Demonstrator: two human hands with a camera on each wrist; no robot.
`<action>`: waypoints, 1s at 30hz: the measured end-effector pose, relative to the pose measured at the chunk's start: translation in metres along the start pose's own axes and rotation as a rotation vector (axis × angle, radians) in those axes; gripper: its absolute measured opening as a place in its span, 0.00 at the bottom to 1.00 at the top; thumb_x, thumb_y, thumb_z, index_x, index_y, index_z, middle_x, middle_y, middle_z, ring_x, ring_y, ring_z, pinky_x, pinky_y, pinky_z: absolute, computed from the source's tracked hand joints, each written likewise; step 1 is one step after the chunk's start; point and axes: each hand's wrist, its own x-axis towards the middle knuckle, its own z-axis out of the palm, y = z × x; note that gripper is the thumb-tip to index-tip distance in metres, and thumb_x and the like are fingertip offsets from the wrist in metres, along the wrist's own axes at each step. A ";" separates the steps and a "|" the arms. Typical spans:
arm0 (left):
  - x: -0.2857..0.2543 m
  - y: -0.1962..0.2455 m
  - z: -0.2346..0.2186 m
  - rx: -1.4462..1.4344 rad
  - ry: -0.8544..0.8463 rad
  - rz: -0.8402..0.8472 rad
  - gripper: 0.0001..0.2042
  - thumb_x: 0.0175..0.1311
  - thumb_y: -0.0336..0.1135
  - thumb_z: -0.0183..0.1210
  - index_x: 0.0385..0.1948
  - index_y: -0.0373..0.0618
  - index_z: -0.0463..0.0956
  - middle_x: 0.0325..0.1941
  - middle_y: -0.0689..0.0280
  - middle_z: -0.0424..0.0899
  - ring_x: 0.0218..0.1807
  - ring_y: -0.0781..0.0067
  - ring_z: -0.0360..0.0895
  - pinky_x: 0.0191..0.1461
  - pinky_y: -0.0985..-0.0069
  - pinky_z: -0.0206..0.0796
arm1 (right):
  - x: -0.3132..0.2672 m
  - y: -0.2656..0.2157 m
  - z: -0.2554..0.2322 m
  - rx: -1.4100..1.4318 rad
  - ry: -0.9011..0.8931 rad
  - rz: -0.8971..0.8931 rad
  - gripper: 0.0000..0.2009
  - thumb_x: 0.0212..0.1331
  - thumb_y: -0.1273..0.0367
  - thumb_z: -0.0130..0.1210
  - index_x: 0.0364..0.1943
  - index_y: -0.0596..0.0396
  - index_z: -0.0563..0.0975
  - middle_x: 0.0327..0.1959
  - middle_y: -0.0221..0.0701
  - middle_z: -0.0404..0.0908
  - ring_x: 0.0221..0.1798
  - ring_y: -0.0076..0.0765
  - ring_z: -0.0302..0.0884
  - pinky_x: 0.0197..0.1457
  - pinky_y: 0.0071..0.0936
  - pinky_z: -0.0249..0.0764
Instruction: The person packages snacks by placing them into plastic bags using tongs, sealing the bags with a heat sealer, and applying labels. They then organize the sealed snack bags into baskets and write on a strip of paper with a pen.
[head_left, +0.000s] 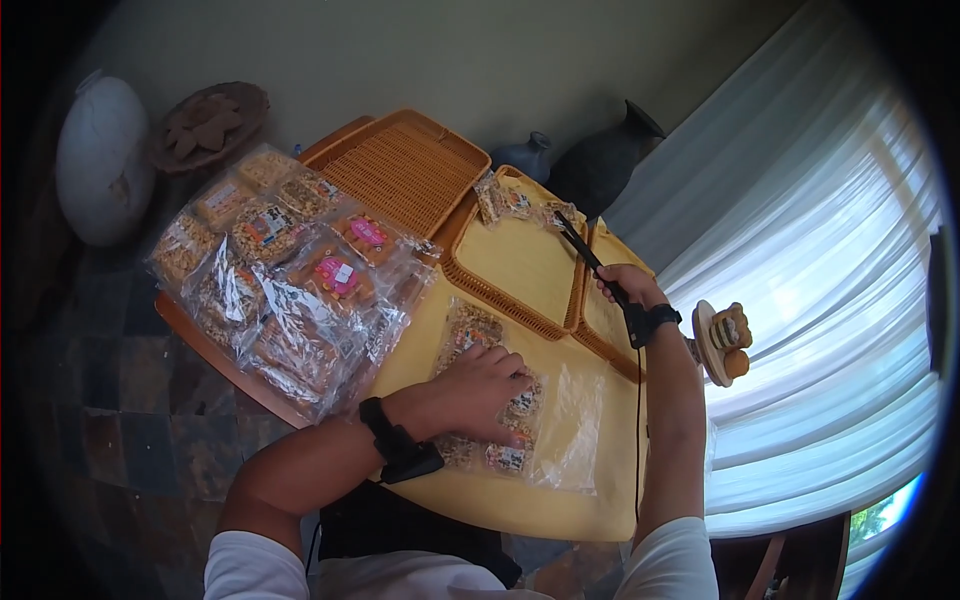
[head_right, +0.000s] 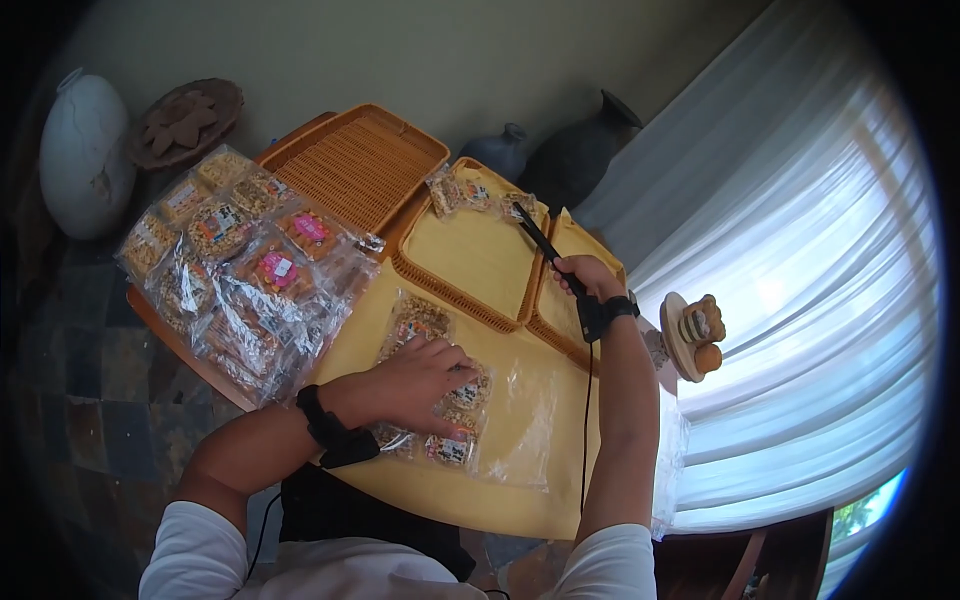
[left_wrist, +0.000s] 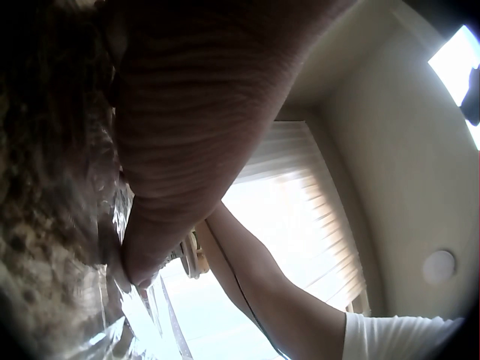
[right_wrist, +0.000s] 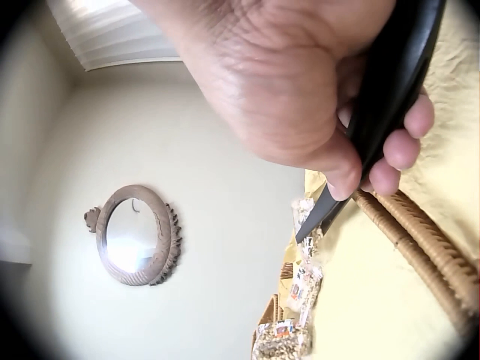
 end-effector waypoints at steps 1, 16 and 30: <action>0.000 0.000 -0.001 -0.006 0.007 0.001 0.45 0.55 0.66 0.72 0.69 0.42 0.77 0.68 0.57 0.77 0.71 0.55 0.68 0.74 0.56 0.55 | -0.004 0.006 0.000 0.027 0.013 -0.021 0.10 0.80 0.63 0.56 0.43 0.56 0.79 0.31 0.26 0.82 0.28 0.23 0.78 0.31 0.23 0.77; 0.001 0.003 -0.008 -0.052 0.016 -0.008 0.45 0.52 0.62 0.76 0.69 0.43 0.78 0.68 0.57 0.77 0.72 0.52 0.69 0.77 0.54 0.54 | -0.256 0.117 0.019 0.155 0.210 -0.071 0.10 0.78 0.65 0.59 0.42 0.59 0.83 0.29 0.26 0.83 0.27 0.20 0.76 0.34 0.20 0.72; 0.002 0.004 -0.009 -0.041 -0.008 -0.043 0.45 0.52 0.62 0.77 0.71 0.45 0.76 0.70 0.58 0.75 0.74 0.51 0.67 0.80 0.53 0.52 | -0.373 0.218 0.068 0.205 0.241 0.109 0.07 0.75 0.71 0.59 0.37 0.59 0.82 0.29 0.27 0.83 0.27 0.21 0.77 0.33 0.21 0.71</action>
